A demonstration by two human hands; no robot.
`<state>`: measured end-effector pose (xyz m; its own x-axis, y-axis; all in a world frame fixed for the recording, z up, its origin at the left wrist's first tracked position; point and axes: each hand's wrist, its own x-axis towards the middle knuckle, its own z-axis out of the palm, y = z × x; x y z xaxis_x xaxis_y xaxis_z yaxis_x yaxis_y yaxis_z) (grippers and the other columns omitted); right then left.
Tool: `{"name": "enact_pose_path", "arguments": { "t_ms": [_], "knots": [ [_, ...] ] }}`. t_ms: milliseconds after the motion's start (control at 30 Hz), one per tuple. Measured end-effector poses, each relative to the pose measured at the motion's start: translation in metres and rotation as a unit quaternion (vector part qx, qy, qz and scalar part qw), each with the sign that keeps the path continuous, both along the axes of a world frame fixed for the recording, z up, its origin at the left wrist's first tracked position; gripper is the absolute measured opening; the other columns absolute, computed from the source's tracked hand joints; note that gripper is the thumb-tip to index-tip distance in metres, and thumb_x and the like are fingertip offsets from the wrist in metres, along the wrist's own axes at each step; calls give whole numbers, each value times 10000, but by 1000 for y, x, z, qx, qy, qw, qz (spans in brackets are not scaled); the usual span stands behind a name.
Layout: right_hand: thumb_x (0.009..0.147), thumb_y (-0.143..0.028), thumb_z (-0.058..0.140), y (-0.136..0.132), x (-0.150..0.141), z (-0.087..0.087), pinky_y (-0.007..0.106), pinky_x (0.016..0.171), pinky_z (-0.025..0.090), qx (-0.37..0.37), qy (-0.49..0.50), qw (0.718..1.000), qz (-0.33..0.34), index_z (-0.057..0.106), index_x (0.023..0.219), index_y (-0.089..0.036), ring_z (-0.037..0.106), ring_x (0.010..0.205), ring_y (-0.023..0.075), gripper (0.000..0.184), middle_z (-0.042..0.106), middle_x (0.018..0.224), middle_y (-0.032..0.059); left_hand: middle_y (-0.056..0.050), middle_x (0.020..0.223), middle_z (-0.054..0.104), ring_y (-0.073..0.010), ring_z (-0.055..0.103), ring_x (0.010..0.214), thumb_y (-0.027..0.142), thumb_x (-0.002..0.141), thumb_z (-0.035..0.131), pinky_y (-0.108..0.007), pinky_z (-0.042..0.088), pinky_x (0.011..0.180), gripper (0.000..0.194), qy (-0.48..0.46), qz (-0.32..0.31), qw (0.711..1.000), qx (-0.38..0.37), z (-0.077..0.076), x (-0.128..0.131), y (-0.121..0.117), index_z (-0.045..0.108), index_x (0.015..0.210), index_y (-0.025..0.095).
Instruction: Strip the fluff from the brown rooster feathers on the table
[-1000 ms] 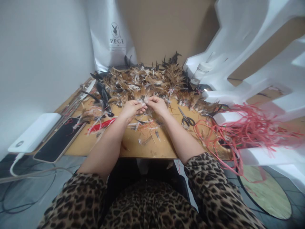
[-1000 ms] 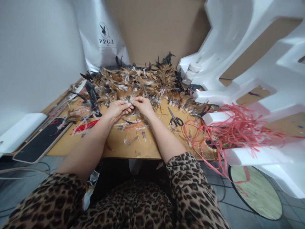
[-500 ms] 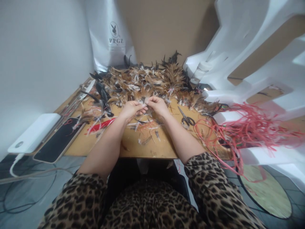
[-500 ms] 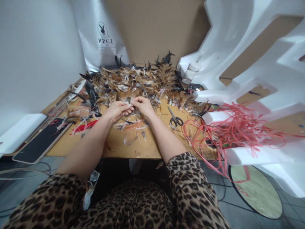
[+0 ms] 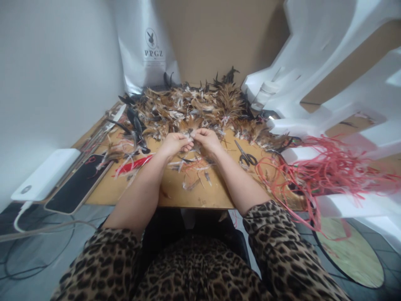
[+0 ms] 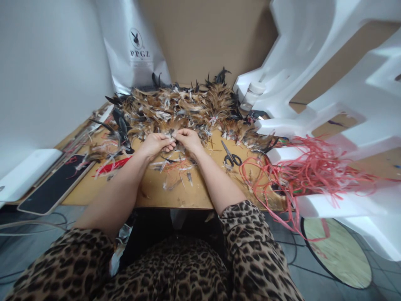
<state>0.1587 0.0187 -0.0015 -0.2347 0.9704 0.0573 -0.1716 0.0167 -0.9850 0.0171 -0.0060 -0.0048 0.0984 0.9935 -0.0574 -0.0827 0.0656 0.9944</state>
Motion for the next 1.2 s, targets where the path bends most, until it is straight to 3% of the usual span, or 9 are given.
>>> {"name": "enact_pose_path", "arguments": {
  "t_ms": [300, 700, 867, 967, 1067, 1133, 1200],
  "knots": [
    [527, -405, 749, 3, 2, -5, 200, 423, 219, -11, -3, 999, 44, 575, 605, -142, 331, 413, 37, 325, 482, 442, -54, -95, 580, 648, -79, 541, 440, 200, 635, 715, -190, 433, 456, 135, 17, -5, 1000, 5, -1, 0, 0, 670, 606, 77],
    [535, -407, 744, -3, 6, 5, 195, 472, 304, 19, -11, 999, 49, 567, 593, -141, 383, 460, 43, 325, 500, 489, -51, -83, 547, 631, -69, 537, 431, 231, 636, 727, -167, 425, 443, 172, -10, -23, 1000, -9, 5, 1, -5, 667, 608, 73],
    [576, -402, 724, -2, 0, -1, 224, 597, 416, 85, -33, 995, 36, 615, 828, -155, 505, 600, 82, 370, 596, 687, -17, -87, 644, 662, -78, 595, 510, 151, 641, 718, -148, 456, 482, 111, -120, 13, 992, -46, 6, -3, -2, 662, 688, 69],
    [628, -350, 695, -3, 0, -2, 258, 678, 435, 211, -152, 965, 9, 614, 943, -162, 532, 698, 119, 375, 609, 797, 20, -98, 766, 687, -95, 633, 602, 132, 638, 720, -163, 493, 542, 142, -175, 29, 982, -69, 6, -4, 0, 663, 756, 78],
    [706, -300, 630, -6, 3, -1, 273, 737, 412, 345, -273, 897, -27, 620, 961, -154, 525, 774, 149, 294, 594, 842, 51, -92, 761, 686, -106, 641, 622, 147, 635, 727, -189, 510, 576, 147, -178, 31, 980, -87, 5, -5, 0, 658, 747, 82],
    [751, -287, 579, -7, 5, 0, 273, 742, 395, 388, -319, 864, -32, 622, 954, -151, 517, 787, 158, 248, 590, 836, 59, -80, 719, 680, -111, 642, 617, 158, 627, 734, -200, 512, 592, 152, -170, 24, 981, -94, 3, -5, 0, 658, 737, 86],
    [782, -284, 537, -8, 6, 0, 267, 729, 383, 400, -342, 850, -38, 625, 932, -157, 513, 775, 159, 215, 591, 826, 59, -72, 696, 676, -115, 644, 618, 168, 616, 740, -207, 513, 609, 162, -160, 17, 982, -96, 1, -5, 1, 661, 736, 94]
  ]
}}
